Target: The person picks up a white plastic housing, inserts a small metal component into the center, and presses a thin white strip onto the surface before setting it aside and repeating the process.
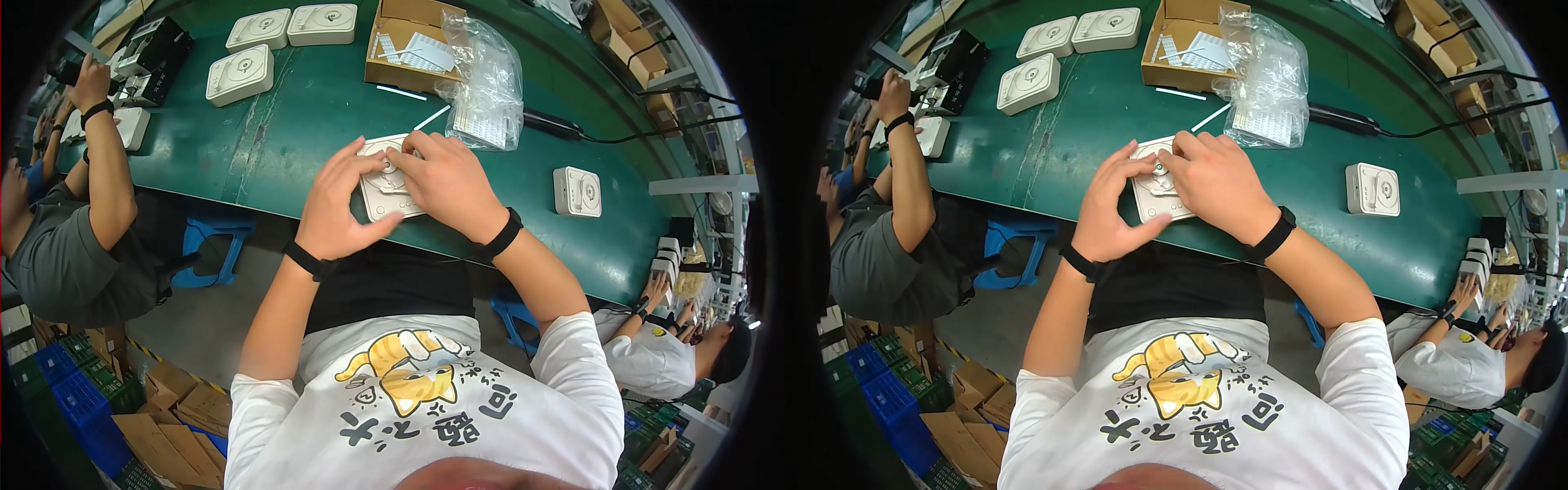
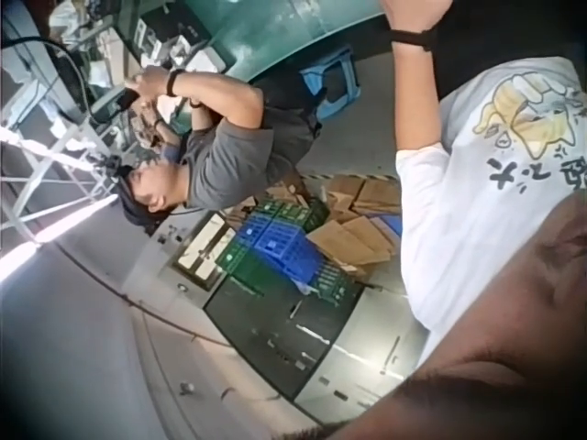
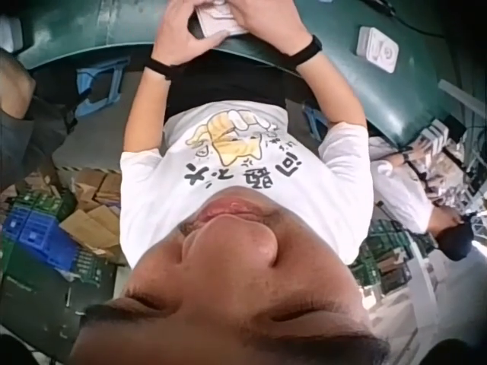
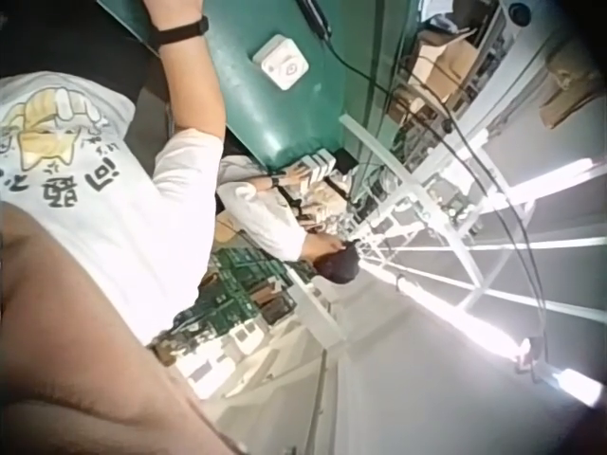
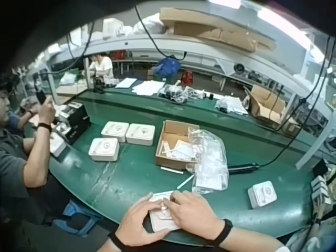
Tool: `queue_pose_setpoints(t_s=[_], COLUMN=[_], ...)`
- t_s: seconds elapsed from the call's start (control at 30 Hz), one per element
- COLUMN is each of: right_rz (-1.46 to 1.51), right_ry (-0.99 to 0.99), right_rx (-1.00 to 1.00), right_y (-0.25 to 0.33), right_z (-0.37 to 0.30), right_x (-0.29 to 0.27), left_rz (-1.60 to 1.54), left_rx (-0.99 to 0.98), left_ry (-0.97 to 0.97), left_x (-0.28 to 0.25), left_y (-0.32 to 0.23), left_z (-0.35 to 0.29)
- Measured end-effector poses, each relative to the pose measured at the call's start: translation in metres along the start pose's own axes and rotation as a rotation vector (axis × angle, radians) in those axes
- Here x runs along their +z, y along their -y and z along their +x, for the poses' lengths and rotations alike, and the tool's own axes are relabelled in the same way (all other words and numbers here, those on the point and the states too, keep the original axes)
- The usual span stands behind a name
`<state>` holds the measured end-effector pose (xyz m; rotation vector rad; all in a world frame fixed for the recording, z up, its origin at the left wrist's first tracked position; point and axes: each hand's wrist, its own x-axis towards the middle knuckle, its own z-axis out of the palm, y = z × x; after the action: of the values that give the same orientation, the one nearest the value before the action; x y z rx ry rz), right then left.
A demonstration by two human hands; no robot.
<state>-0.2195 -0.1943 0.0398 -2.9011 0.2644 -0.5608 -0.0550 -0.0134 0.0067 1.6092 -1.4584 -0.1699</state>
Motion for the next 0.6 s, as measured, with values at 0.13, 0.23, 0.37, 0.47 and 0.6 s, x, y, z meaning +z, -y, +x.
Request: queue_pose_setpoints(t_s=[0.13,0.23,0.37,0.47,0.6], right_rz=[0.113,0.203,0.285,0.325,0.251], right_ry=[-0.065,0.031,0.363,0.504,0.415], right_rx=[-0.014,0.055,0.208,0.238,0.136], right_y=[0.001,-0.005,-0.014,-0.015,-0.013], right_z=[0.01,0.024,0.043,0.049,0.045], right_x=[-0.005,-0.011,-0.022,-0.025,-0.022], left_rz=[0.02,0.056,0.052,0.051,0.048], left_rx=[0.007,0.04,0.076,0.077,0.064], left_ry=[0.016,0.011,0.036,0.048,0.064], left_x=[0.016,0.016,0.015,0.014,0.009], left_y=[0.013,0.02,0.022,0.022,0.022], left_z=[-0.011,-0.009,-0.01,-0.01,-0.008])
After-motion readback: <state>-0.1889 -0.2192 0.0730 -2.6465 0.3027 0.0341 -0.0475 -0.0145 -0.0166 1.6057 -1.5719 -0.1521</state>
